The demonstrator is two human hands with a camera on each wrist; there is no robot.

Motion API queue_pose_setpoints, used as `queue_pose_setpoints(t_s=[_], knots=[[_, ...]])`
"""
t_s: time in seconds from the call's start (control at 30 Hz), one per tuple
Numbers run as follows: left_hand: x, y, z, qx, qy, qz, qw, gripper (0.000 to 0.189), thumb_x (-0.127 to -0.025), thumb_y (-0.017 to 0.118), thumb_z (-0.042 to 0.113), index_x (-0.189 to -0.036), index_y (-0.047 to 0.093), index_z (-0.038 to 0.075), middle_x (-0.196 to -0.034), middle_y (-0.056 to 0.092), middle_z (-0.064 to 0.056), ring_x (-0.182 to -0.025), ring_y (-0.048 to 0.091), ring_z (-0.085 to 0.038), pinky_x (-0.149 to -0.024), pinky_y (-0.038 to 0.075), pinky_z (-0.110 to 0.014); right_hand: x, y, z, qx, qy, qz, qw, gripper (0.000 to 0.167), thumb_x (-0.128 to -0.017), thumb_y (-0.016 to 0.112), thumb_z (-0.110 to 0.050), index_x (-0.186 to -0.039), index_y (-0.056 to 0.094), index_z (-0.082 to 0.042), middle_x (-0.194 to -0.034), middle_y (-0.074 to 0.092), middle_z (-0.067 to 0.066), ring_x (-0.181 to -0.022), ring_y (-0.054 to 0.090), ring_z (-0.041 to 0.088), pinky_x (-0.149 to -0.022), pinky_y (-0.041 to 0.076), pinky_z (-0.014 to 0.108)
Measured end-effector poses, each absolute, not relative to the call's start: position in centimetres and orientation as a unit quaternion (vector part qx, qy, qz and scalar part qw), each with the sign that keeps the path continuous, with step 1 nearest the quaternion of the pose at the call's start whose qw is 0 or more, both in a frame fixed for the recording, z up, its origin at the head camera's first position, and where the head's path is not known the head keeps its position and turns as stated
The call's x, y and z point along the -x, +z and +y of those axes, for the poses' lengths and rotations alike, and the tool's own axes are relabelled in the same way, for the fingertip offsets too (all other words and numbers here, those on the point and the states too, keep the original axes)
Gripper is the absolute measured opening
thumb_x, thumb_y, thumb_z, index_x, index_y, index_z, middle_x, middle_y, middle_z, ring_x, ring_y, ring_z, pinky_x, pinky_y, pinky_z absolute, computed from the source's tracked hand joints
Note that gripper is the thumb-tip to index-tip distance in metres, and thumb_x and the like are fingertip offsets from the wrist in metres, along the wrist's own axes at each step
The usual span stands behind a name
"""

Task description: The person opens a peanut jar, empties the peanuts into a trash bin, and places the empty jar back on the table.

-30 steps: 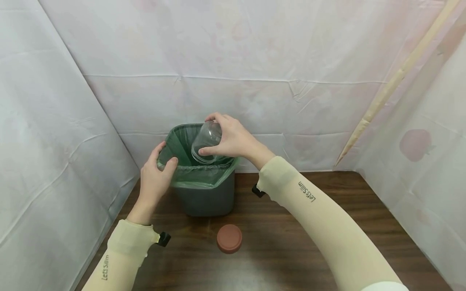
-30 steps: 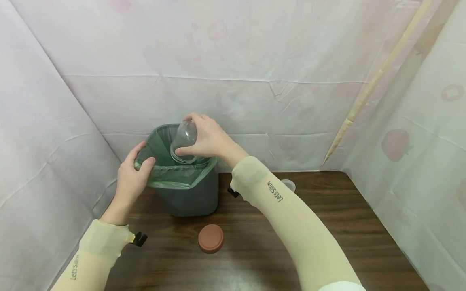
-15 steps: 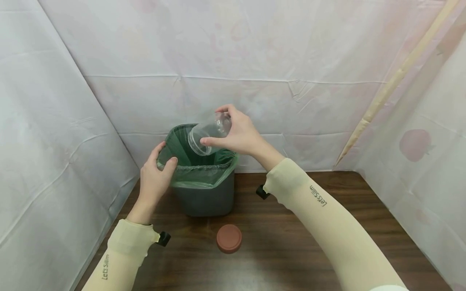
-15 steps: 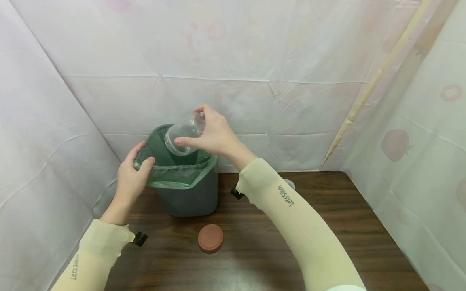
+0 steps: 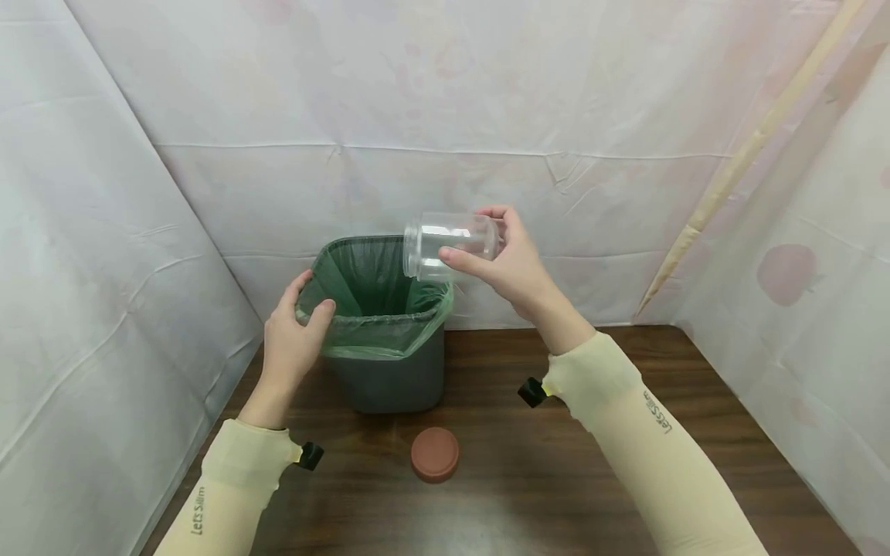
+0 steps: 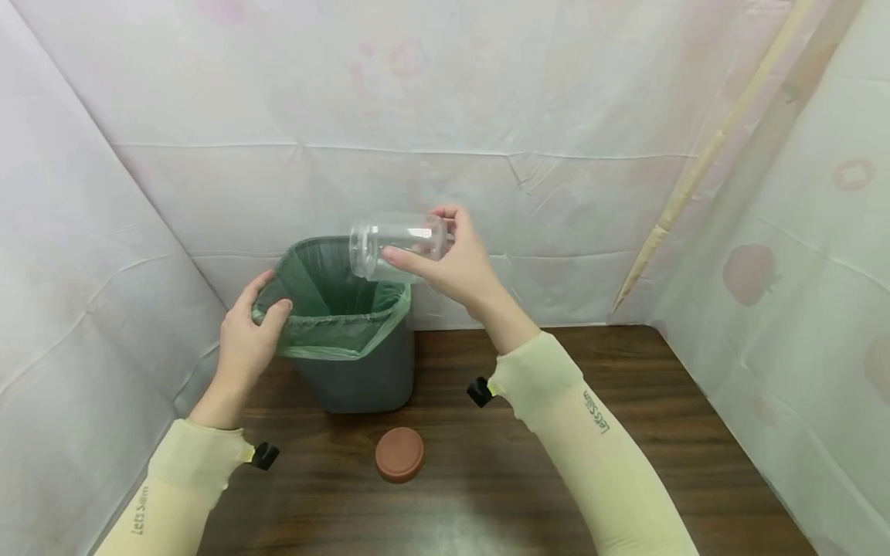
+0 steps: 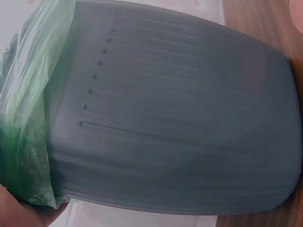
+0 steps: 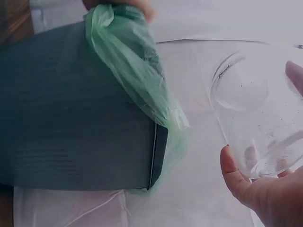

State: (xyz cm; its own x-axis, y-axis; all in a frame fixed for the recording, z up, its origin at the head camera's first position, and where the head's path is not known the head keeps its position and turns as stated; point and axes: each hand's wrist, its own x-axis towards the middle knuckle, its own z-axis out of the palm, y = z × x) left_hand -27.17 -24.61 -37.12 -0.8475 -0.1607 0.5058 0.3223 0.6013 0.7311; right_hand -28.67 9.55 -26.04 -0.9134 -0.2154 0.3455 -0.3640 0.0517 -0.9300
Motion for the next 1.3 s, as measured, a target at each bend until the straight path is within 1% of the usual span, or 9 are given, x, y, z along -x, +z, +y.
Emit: queue_pose_setpoints(t_s=[0.33,0.5,0.67,0.77,0.87,0.97,1.07,1.2,1.3], knots=[[27.2,-36.7,-24.9,0.036,-0.436,-0.861,0.262,0.065,-0.107,0.060,0.045,-0.167,0.047,0.024,-0.058,0.046,-0.006,-0.044,0.025,-0.011,-0.055,0.037,-0.040,26.3,-29.1,13.3,-0.162,0.759,-0.631,0.007,0.051,-0.098,0.076,-0.008,-0.123,0.033,-0.020,-0.150,0.066,0.016,-0.112,0.076,0.021,-0.105,0.051,0.031],[27.2,-36.6,-25.1,0.033,-0.438,-0.862,0.253,0.066,-0.108,0.059,0.046,-0.169,0.045,0.024,-0.098,0.069,-0.024,-0.050,0.029,-0.016,-0.078,0.044,-0.049,25.0,-31.7,15.1,-0.158,0.765,-0.624,-0.017,0.045,-0.101,0.069,-0.005,-0.120,0.031,-0.020,-0.150,0.066,0.017,-0.116,0.076,0.022,-0.109,0.046,0.035],[27.1,-36.5,-25.5,0.038,-0.442,-0.860,0.251,0.067,-0.108,0.059,0.045,-0.169,0.045,0.022,-0.141,0.065,-0.026,-0.066,0.043,-0.024,-0.094,0.044,-0.059,23.7,-34.3,16.2,-0.159,0.760,-0.629,-0.033,0.049,-0.101,0.069,-0.007,-0.139,0.039,-0.019,-0.146,0.066,0.011,-0.117,0.075,0.022,-0.109,0.046,0.033],[27.1,-36.5,-25.6,0.039,-0.445,-0.859,0.253,0.067,-0.108,0.059,0.045,-0.169,0.045,0.022,-0.151,0.061,-0.023,-0.069,0.044,-0.032,-0.098,0.043,-0.061,23.2,-35.8,16.4,-0.180,0.772,-0.609,-0.027,0.048,-0.103,0.066,-0.008,-0.149,0.053,-0.017,-0.138,0.067,0.006,-0.114,0.074,0.021,-0.102,0.057,0.035],[27.1,-36.5,-25.8,0.037,-0.445,-0.858,0.254,0.066,-0.108,0.059,0.045,-0.169,0.045,0.022,-0.164,0.052,-0.018,-0.080,0.051,-0.035,-0.101,0.043,-0.062,23.0,-37.2,16.5,-0.206,0.787,-0.582,-0.021,0.037,-0.107,0.061,-0.008,-0.143,0.065,-0.016,-0.131,0.069,0.004,-0.112,0.073,0.020,-0.094,0.063,0.042],[27.1,-36.5,-25.9,0.036,-0.446,-0.857,0.255,0.067,-0.108,0.059,0.045,-0.169,0.045,0.021,-0.167,0.049,-0.014,-0.073,0.049,-0.031,-0.096,0.043,-0.060,22.9,-38.5,16.6,-0.201,0.785,-0.585,-0.016,0.031,-0.109,0.059,-0.009,-0.136,0.069,-0.019,-0.127,0.072,0.002,-0.110,0.074,0.018,-0.089,0.065,0.041],[27.0,-36.5,-25.9,0.033,-0.442,-0.859,0.257,0.066,-0.109,0.059,0.046,-0.169,0.045,0.021,-0.165,0.051,-0.015,-0.056,0.034,-0.023,-0.088,0.041,-0.051,22.8,-39.6,16.9,-0.169,0.762,-0.626,-0.012,0.031,-0.109,0.060,-0.014,-0.139,0.066,-0.017,-0.132,0.072,-0.002,-0.116,0.073,0.016,-0.092,0.062,0.035],[26.9,-36.5,-26.0,0.024,-0.432,-0.864,0.257,0.066,-0.109,0.058,0.048,-0.169,0.045,0.024,-0.095,0.075,-0.018,-0.047,0.031,-0.015,-0.066,0.044,-0.041,22.9,-40.7,16.8,-0.122,0.726,-0.676,-0.021,0.036,-0.109,0.064,-0.018,-0.142,0.056,-0.005,-0.134,0.072,0.003,-0.119,0.072,0.015,-0.099,0.056,0.030],[26.8,-36.4,-26.1,0.020,-0.428,-0.867,0.254,0.066,-0.108,0.058,0.049,-0.169,0.045,0.026,-0.052,0.044,-0.006,-0.042,0.029,-0.014,-0.049,0.037,-0.039,22.7,-41.5,16.5,-0.094,0.714,-0.694,-0.030,0.044,-0.106,0.071,-0.016,-0.142,0.051,-0.001,-0.131,0.069,0.009,-0.117,0.072,0.015,-0.102,0.053,0.029]])
